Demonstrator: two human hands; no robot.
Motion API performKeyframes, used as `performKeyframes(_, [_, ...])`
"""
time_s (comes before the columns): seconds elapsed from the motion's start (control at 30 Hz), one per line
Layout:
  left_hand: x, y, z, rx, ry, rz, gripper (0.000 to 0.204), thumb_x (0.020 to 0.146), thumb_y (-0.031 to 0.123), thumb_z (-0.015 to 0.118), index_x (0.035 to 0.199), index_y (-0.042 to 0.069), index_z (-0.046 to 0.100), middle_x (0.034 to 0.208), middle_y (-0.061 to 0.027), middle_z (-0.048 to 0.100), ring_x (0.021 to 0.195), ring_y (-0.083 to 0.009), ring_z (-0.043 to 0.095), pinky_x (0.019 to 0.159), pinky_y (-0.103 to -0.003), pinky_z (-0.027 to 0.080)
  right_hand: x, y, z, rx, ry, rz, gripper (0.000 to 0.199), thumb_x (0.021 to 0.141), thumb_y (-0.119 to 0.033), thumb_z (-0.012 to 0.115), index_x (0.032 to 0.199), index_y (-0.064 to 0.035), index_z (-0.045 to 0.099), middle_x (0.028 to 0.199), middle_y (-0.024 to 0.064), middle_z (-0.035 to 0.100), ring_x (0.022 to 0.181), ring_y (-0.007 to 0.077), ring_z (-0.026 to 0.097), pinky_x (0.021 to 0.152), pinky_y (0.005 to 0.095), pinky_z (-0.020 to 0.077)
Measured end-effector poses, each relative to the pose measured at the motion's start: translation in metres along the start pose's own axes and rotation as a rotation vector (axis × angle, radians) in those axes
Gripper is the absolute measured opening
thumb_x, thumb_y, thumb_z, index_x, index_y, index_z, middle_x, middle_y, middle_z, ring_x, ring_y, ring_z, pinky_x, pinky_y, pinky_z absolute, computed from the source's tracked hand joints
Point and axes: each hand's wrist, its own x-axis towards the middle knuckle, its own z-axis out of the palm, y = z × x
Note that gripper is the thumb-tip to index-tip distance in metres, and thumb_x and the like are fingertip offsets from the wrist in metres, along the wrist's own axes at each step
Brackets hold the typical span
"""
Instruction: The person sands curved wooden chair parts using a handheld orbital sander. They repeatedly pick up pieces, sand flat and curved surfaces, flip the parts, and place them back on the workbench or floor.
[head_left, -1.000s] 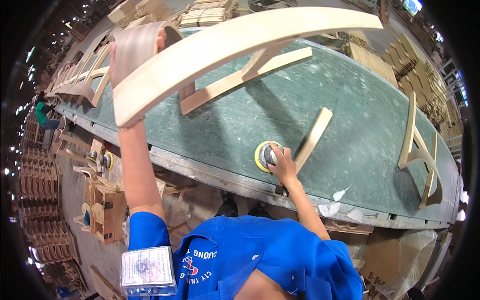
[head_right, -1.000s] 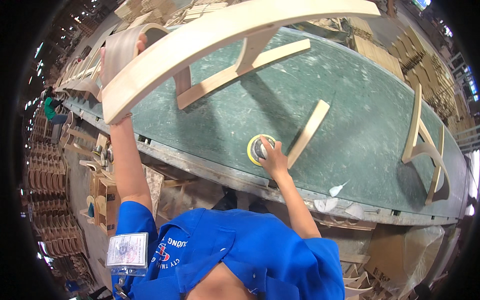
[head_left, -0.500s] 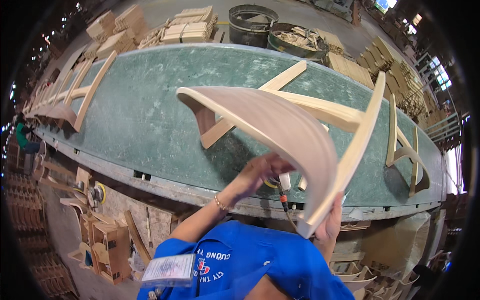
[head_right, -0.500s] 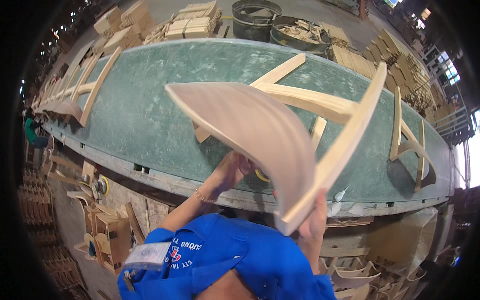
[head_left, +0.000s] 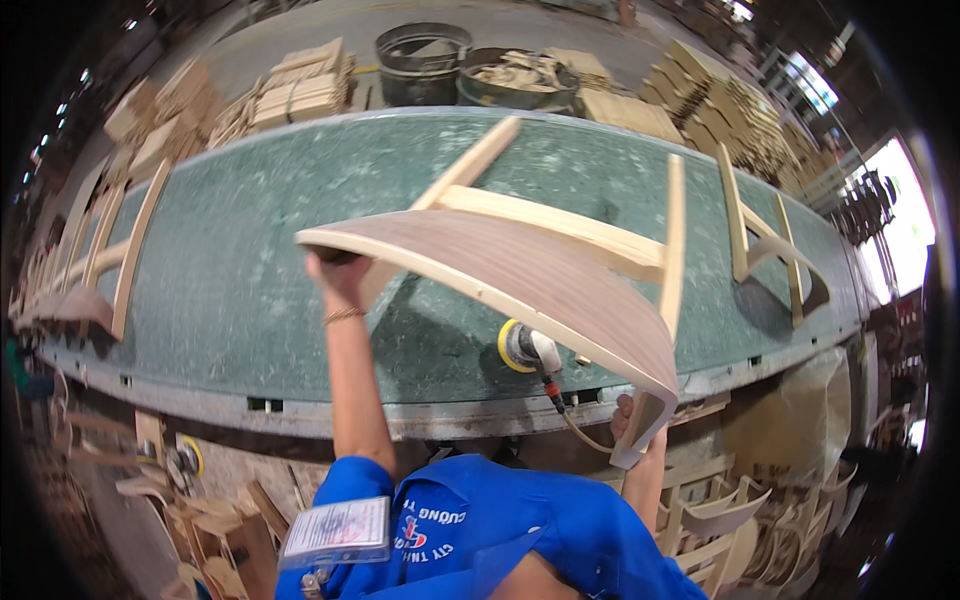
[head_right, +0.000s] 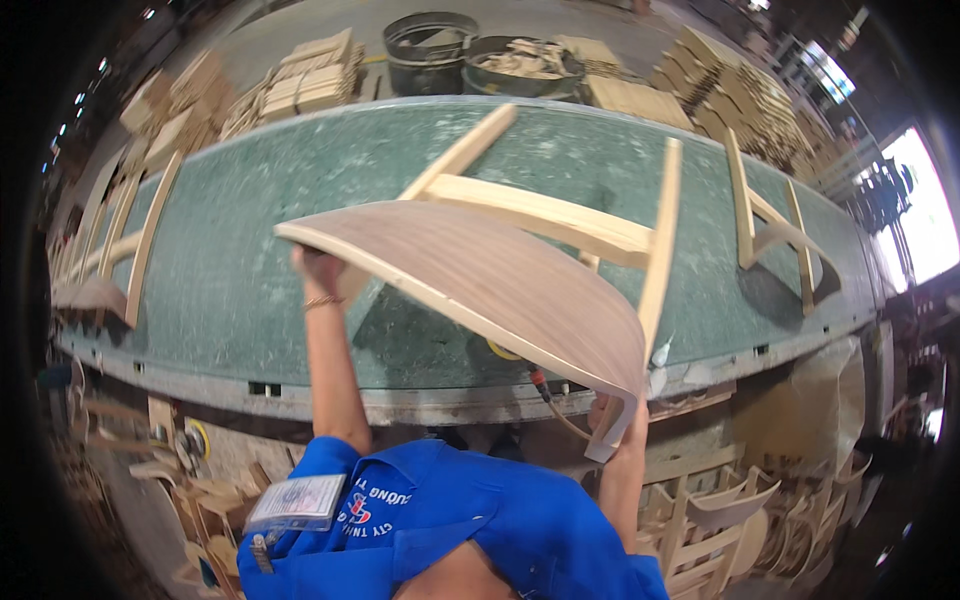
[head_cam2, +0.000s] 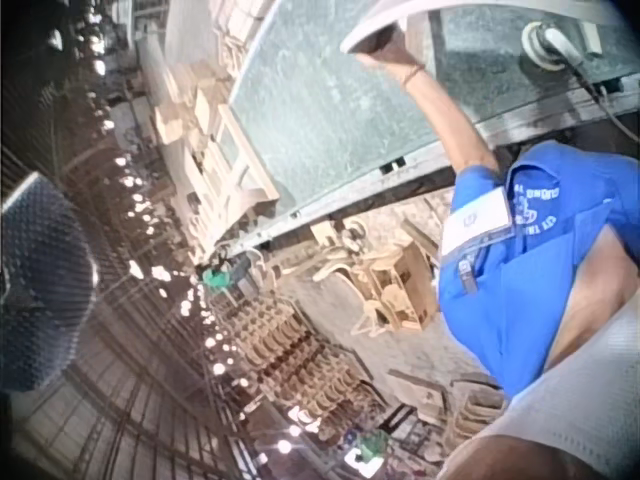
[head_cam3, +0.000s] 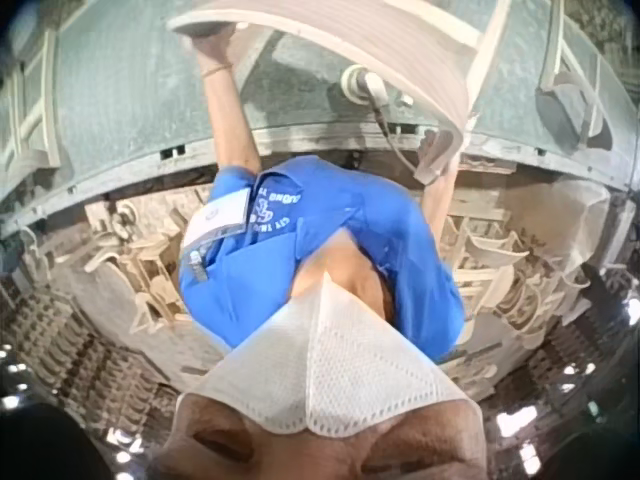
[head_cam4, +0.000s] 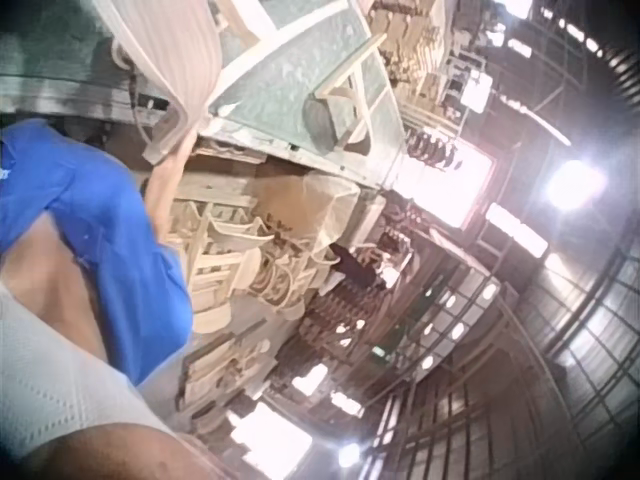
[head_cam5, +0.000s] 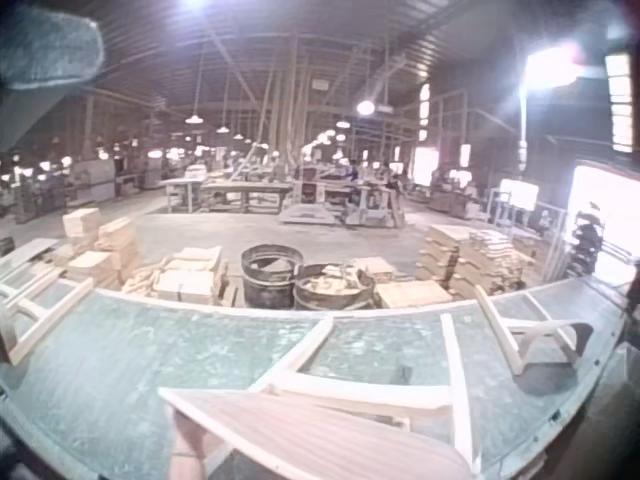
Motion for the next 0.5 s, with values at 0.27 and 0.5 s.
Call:
performKeyframes(0.27, [-0.013,0.181,0.132,0.051,0.172,0.192,0.054,0.083,0.04,0.035,0.116,0.003,0.056,0.119,-0.0214,0.055,0.111,-0.0423,0.05,0.093,-0.065,0.039,0.036,0.07,0.03,0.079,-0.513,0.334,0.055,0.093,-0.035,0.051,0.138,-0.0058,0.038,0.074,0.0061,0.051,0.06,0.017,0.051,0.053,0.0284,0.0445])
performKeyframes(0.5, [-0.059,0.203,0.249,0.218,0.069,0.367,0.057,0.086,0.038,0.034,0.117,-0.006,0.053,0.116,-0.0251,0.056,0.11,-0.0404,0.051,0.1,-0.056,0.036,0.118,0.13,0.029,-1.09,-0.558,-0.536,0.044,0.089,-0.025,0.056,0.129,-0.0055,0.05,0.101,0.0086,0.058,0.093,0.0248,0.056,0.082,0.0374,0.0448])
